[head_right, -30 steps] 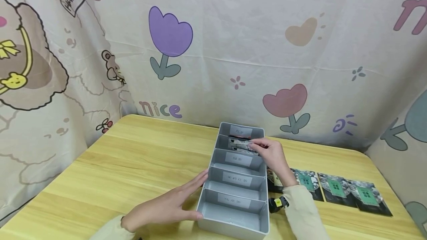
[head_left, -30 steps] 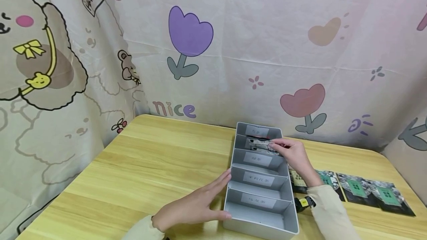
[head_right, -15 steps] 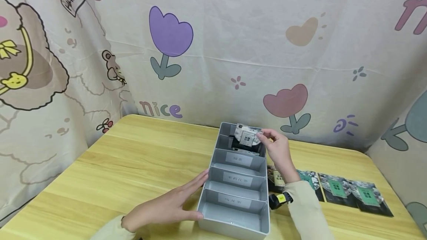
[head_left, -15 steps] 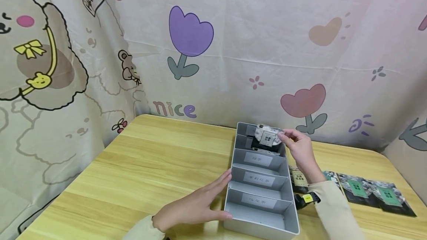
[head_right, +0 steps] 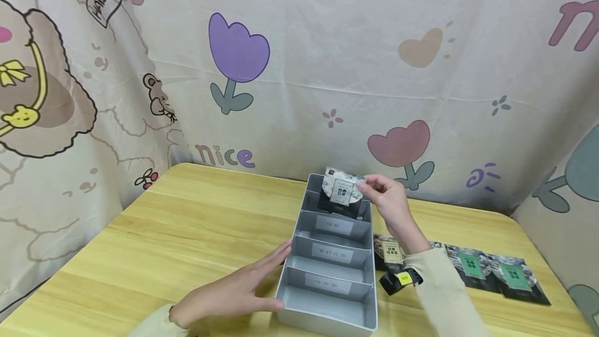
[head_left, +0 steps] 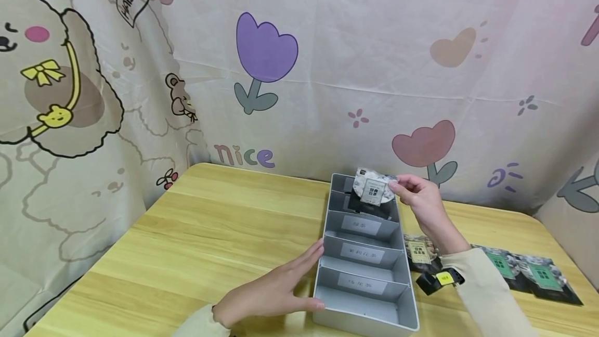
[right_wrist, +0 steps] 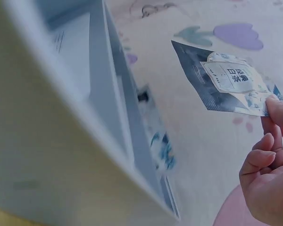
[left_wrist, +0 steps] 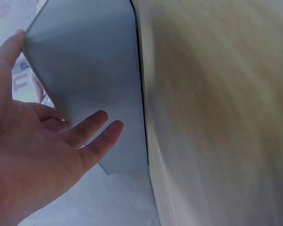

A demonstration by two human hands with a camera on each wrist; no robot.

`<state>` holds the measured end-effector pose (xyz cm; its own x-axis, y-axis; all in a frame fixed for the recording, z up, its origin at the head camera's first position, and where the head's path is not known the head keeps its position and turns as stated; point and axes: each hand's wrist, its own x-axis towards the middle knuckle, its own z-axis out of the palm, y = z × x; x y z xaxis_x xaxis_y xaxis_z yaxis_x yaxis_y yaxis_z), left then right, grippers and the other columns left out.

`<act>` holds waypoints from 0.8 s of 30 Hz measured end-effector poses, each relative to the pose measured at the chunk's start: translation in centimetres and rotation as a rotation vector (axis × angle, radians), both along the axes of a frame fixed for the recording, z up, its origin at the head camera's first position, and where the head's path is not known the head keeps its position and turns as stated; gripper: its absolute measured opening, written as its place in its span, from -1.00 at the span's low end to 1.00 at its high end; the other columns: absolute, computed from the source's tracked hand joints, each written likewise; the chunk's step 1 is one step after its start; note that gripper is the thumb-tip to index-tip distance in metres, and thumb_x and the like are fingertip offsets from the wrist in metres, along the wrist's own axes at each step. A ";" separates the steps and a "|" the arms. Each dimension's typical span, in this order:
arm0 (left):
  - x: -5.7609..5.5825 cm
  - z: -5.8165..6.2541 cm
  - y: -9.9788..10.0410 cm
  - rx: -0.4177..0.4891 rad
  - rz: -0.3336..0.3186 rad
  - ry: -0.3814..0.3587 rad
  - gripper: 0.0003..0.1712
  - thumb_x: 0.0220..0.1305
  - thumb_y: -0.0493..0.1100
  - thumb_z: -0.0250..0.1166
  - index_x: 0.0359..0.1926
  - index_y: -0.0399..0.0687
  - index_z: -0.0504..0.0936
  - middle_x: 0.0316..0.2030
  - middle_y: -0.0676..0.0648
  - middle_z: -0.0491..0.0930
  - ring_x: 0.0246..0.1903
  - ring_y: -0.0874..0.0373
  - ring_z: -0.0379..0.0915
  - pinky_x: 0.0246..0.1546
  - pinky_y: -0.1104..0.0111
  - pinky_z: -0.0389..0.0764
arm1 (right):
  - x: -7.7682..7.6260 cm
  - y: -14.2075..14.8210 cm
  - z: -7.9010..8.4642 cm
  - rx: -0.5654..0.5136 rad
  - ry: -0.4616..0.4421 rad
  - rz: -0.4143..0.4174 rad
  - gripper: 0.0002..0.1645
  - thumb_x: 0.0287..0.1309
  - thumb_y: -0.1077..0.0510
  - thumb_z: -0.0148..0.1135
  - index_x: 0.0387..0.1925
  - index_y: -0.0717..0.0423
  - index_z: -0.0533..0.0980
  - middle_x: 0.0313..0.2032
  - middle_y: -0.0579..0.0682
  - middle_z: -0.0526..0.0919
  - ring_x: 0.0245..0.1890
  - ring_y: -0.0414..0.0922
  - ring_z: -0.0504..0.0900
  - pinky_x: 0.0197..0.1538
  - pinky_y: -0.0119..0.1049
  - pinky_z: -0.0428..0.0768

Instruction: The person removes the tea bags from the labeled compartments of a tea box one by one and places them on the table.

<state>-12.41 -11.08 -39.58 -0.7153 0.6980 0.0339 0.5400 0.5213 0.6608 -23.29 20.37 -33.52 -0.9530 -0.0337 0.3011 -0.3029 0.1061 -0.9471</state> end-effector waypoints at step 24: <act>0.0 -0.2 -0.1 -0.015 0.010 0.015 0.06 0.28 0.33 0.14 0.54 0.00 -0.18 0.52 0.11 -0.33 0.39 -0.08 0.03 0.28 -0.01 0.26 | 6.2 7.7 -1.7 -0.036 -0.297 0.114 -0.80 0.34 0.30 0.11 -0.36 -0.02 0.56 -0.54 -0.18 0.34 -0.61 -0.24 0.25 -0.53 -0.40 0.17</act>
